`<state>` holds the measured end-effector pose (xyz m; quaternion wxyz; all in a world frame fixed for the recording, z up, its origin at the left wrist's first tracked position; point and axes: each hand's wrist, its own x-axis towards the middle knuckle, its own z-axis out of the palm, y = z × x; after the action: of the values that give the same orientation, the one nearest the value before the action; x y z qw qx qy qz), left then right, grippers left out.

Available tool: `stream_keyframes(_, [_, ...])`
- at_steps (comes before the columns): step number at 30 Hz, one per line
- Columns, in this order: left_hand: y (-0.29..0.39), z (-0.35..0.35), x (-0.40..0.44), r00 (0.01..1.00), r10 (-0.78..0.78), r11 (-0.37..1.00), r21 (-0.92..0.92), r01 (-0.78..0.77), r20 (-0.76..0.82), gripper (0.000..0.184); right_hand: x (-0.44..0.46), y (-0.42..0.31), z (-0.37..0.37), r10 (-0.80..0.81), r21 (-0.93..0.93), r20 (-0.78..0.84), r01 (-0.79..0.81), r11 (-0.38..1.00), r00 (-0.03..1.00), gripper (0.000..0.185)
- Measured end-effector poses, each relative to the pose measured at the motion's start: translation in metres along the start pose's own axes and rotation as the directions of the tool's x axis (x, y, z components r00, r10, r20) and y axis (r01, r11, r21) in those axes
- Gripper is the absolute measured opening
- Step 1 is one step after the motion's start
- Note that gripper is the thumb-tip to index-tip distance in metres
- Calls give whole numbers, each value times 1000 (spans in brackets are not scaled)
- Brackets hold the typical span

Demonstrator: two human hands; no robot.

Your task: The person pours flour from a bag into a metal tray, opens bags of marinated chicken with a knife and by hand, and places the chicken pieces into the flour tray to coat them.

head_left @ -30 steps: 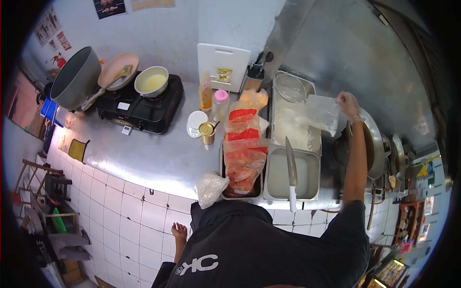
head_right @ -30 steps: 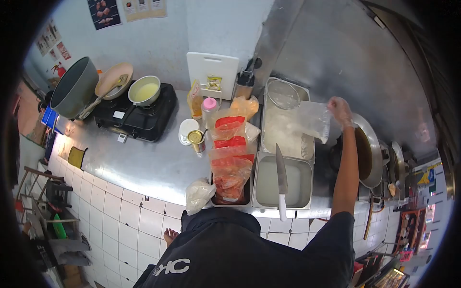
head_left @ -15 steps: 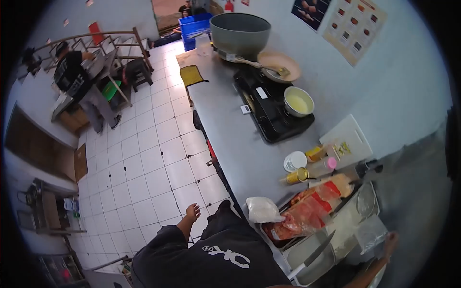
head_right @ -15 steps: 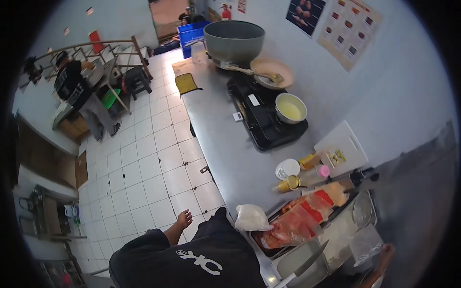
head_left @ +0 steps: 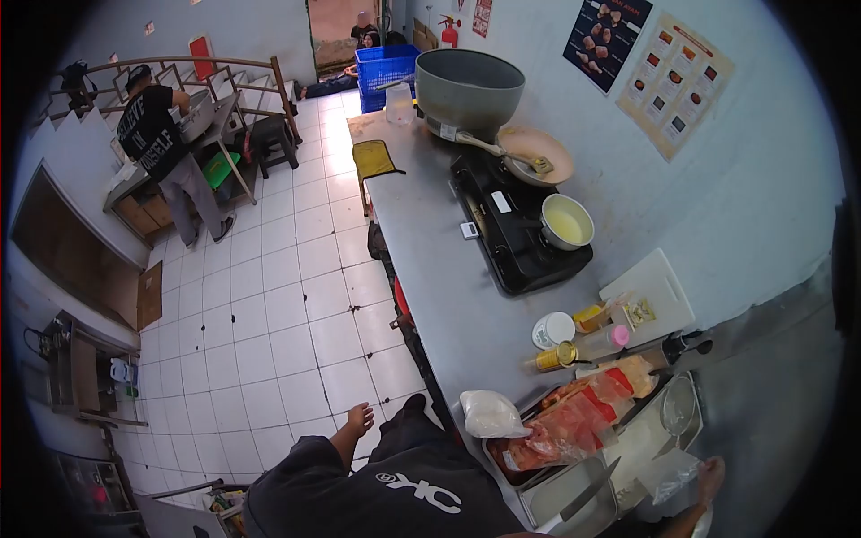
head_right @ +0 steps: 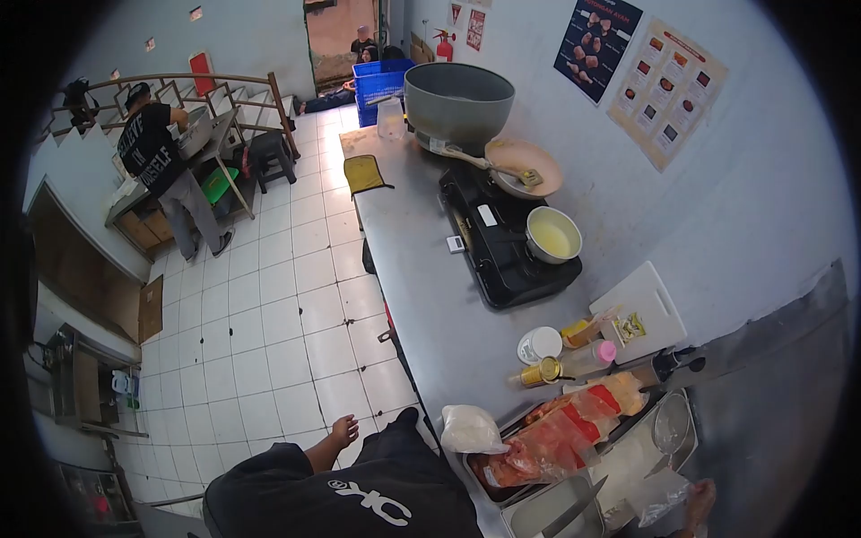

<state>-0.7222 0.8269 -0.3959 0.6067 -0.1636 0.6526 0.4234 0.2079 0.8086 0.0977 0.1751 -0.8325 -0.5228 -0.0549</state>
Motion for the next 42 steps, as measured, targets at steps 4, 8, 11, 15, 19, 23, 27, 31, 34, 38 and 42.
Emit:
stream_keyframes(4, [6, 1, -2, 999, 27, 998, 60, -29, 38, 30, 4, 10, 0, 12, -51, -114, -18, 999, 993, 19])
stream_keyframes(8, [12, 5, -1, 1000, 11, 997, 81, -14, 27, 25, -2, 9, 4, 53, -70, 2, -53, 996, 999, 19])
stream_keyframes(11, [16, 3, -4, 996, 61, 994, 92, -67, 65, 24, -11, 13, -7, 29, 105, -128, -16, 994, 991, 19])
stream_keyframes(15, [24, 9, -8, 998, 21, 985, 167, -31, 59, 31, -5, 20, 12, 132, -50, -14, -132, 990, 991, 18])
stream_keyframes(19, [20, 3, 10, 997, 39, 988, 147, -49, 65, 28, -23, 54, 19, 47, 53, -139, -40, 998, 989, 13])
stream_keyframes(23, [32, 3, -7, 997, -53, 959, 283, 35, 54, 27, -46, 9, -12, 96, 280, -239, -26, 960, 966, 17])
stream_keyframes(27, [71, 10, 3, 993, -78, 850, 527, 22, 84, 28, -53, -24, 0, 163, 48, -113, -158, 986, 980, 11])
stream_keyframes(31, [102, 30, 20, 986, -19, 812, 579, -81, 165, 43, -61, -63, -34, 235, 217, -236, -185, 959, 943, 15])
stream_keyframes(34, [120, 57, 27, 975, 2, 837, 534, -123, 221, 45, -67, -62, -16, 125, 113, -113, -112, 987, 986, 13])
stream_keyframes(38, [120, 83, 16, 977, -7, 819, 562, -116, 212, 42, -68, -82, -30, 126, 79, -407, -102, 992, 905, 22])
stream_keyframes(42, [124, 98, 15, 967, -66, 788, 608, -102, 248, 37, -64, -75, -30, 233, 34, -284, -234, 972, 930, 20])
